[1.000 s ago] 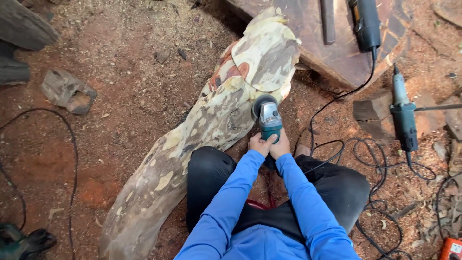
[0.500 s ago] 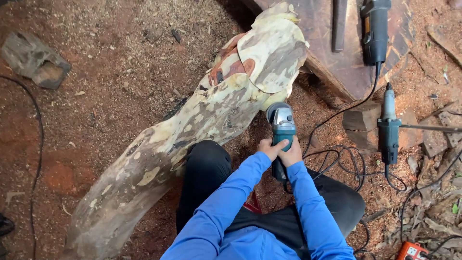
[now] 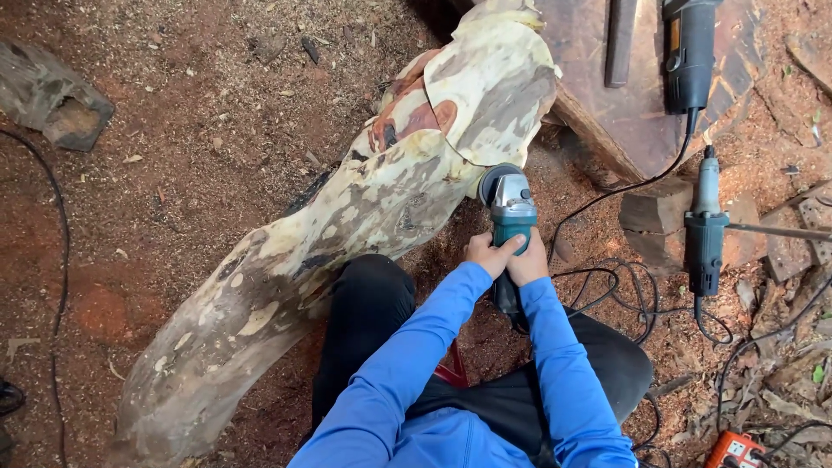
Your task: Carving a large piece of wood with a chisel and mallet, then sanding it with an angle grinder.
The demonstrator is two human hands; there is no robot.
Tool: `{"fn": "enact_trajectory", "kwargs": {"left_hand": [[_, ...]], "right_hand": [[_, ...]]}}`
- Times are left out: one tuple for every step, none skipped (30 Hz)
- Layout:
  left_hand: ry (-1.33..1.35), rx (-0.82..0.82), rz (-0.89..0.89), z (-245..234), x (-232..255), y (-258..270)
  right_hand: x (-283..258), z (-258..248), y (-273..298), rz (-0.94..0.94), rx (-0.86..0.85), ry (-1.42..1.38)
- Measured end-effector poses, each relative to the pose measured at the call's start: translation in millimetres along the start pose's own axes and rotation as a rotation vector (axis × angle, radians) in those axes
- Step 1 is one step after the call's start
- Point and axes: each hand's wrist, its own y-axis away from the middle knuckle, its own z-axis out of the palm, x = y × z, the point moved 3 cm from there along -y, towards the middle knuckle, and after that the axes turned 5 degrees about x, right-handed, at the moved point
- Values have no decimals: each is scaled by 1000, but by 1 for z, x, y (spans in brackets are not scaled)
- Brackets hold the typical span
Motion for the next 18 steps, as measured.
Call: {"fn": "enact_trajectory", "kwargs": {"left_hand": [[22, 2, 5, 2, 2, 0], [43, 6, 14, 2, 5, -3], [40, 9, 16, 2, 15, 0], [47, 21, 4, 2, 23, 5], [54, 33, -7, 2, 31, 9], [49, 32, -6, 4, 34, 10], [37, 33, 1, 7, 38, 10], [27, 35, 7, 9, 42, 11], [24, 34, 9, 10, 47, 11], [16, 28, 0, 12, 51, 11], [8, 22, -8, 13, 55, 11], [7, 18, -8, 15, 60, 11], [-2, 20, 2, 17, 65, 10], [-10, 22, 11, 19, 70, 10], [-12, 20, 12, 26, 58, -4], [-110, -38, -36, 33, 45, -16], [-207, -96, -84, 40, 31, -28], [-211, -94, -82, 32, 53, -13]], "right_hand": [[0, -2, -2, 10, -8, 2], [-2, -4, -7, 15, -16, 2], [-4, -6, -9, 13, -17, -2], [-4, -9, -11, 19, -18, 16], [-5, -11, -12, 25, -19, 33], [-4, -13, -12, 26, -16, 29], [-4, -15, -12, 36, -16, 31], [-4, -18, -13, 46, -17, 36], [-5, -19, -15, 45, -15, 33], [-4, -21, -15, 80, 8, 63], [-4, -23, -16, 114, 31, 92], [2, -25, -18, 116, 35, 90], [9, -27, -21, 141, 52, 117], [16, -28, -23, 166, 68, 144], [16, -30, -25, 168, 70, 142], [15, -32, -26, 177, 100, 137], [14, -34, -26, 186, 129, 132], [20, -32, -30, 185, 129, 128]]}}
